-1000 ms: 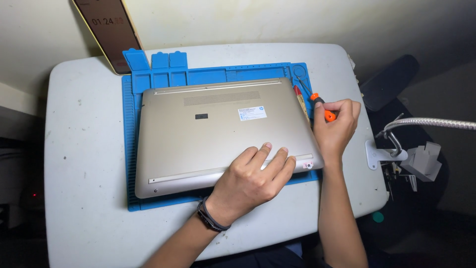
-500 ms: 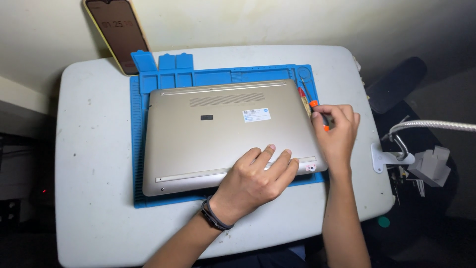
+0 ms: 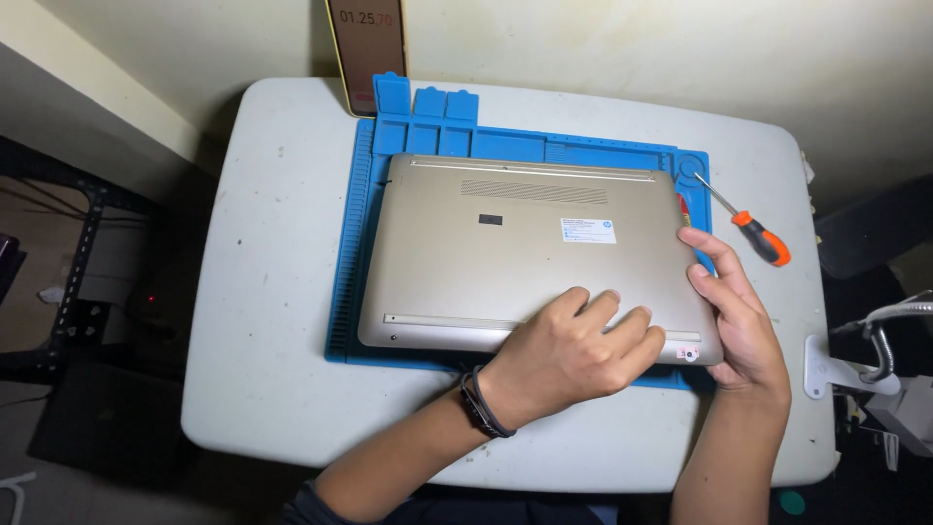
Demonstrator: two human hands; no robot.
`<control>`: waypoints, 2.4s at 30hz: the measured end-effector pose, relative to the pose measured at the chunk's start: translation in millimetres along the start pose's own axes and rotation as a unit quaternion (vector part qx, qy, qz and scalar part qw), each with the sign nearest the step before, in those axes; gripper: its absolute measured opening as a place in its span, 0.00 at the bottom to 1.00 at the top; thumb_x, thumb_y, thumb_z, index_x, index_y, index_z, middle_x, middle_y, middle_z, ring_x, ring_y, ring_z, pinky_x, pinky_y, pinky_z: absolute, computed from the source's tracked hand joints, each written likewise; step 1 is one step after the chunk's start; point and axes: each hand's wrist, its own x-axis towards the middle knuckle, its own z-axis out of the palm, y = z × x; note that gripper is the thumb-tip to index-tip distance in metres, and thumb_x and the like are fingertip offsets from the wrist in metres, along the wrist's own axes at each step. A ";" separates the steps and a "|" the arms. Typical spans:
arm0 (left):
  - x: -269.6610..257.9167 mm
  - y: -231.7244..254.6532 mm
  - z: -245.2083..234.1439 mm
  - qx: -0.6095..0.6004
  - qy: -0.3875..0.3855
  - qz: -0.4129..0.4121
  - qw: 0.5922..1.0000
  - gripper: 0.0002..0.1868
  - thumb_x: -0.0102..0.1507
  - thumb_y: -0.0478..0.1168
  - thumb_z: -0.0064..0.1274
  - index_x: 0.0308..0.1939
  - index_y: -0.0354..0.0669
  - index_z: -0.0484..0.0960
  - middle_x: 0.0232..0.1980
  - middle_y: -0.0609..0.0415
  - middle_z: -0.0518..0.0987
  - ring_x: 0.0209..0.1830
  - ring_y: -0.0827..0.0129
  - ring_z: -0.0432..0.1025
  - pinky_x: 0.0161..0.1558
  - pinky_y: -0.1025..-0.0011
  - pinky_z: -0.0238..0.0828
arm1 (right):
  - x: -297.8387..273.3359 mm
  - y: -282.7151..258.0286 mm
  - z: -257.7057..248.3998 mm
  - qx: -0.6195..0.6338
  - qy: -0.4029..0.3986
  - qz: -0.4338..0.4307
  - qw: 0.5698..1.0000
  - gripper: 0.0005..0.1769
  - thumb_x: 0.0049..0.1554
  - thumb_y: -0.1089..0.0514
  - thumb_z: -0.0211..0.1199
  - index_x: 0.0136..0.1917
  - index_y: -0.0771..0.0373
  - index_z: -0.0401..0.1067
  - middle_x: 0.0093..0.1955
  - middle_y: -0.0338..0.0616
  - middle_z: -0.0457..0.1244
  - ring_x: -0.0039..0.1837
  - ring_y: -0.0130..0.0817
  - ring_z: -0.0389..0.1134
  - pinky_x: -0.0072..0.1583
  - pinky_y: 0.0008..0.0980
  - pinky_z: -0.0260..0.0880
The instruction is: The person uses a screwdriver to remove screws from the bottom panel of a silver laptop placed on a blue anti-static mat. They systematically loosen and remove screws from various locations around the laptop's base.
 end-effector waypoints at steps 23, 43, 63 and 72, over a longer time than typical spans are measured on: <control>-42.6 -128.4 -81.3 -0.090 -0.141 -0.381 0.909 0.20 0.65 0.51 0.57 0.58 0.49 0.82 0.46 0.56 0.81 0.47 0.53 0.70 0.47 0.57 0.67 | 8.1 5.8 2.1 0.124 0.016 0.006 0.992 0.25 0.63 0.58 0.51 0.74 0.52 0.63 0.72 0.43 0.62 0.60 0.35 0.67 0.59 0.30 0.68; -73.2 -146.1 -56.8 -0.337 -0.142 -0.711 0.600 0.38 0.71 0.57 0.41 0.74 0.30 0.60 0.54 0.26 0.71 0.58 0.42 0.67 0.59 0.40 0.66 | 29.8 37.1 -21.2 0.212 -0.044 -0.042 0.975 0.27 0.64 0.61 0.48 0.76 0.58 0.61 0.67 0.63 0.63 0.60 0.50 0.71 0.55 0.52 0.77; -76.1 -144.2 -37.9 -0.342 -0.150 -0.688 0.622 0.31 0.73 0.44 0.33 0.80 0.41 0.52 0.71 0.30 0.57 0.72 0.41 0.59 0.67 0.40 0.56 | -18.0 -33.6 35.3 -0.372 0.179 -0.071 0.908 0.16 0.67 0.61 0.53 0.64 0.65 0.75 0.47 0.66 0.70 0.49 0.57 0.73 0.47 0.51 0.75; -94.8 -152.3 -26.5 -0.350 -0.137 -0.679 0.631 0.30 0.73 0.44 0.33 0.79 0.41 0.54 0.62 0.33 0.63 0.58 0.48 0.66 0.59 0.44 0.67 | 1.5 -20.4 8.8 -0.457 0.143 -0.100 0.872 0.11 0.57 0.68 0.64 0.53 0.64 0.80 0.38 0.51 0.64 0.40 0.44 0.66 0.41 0.42 0.70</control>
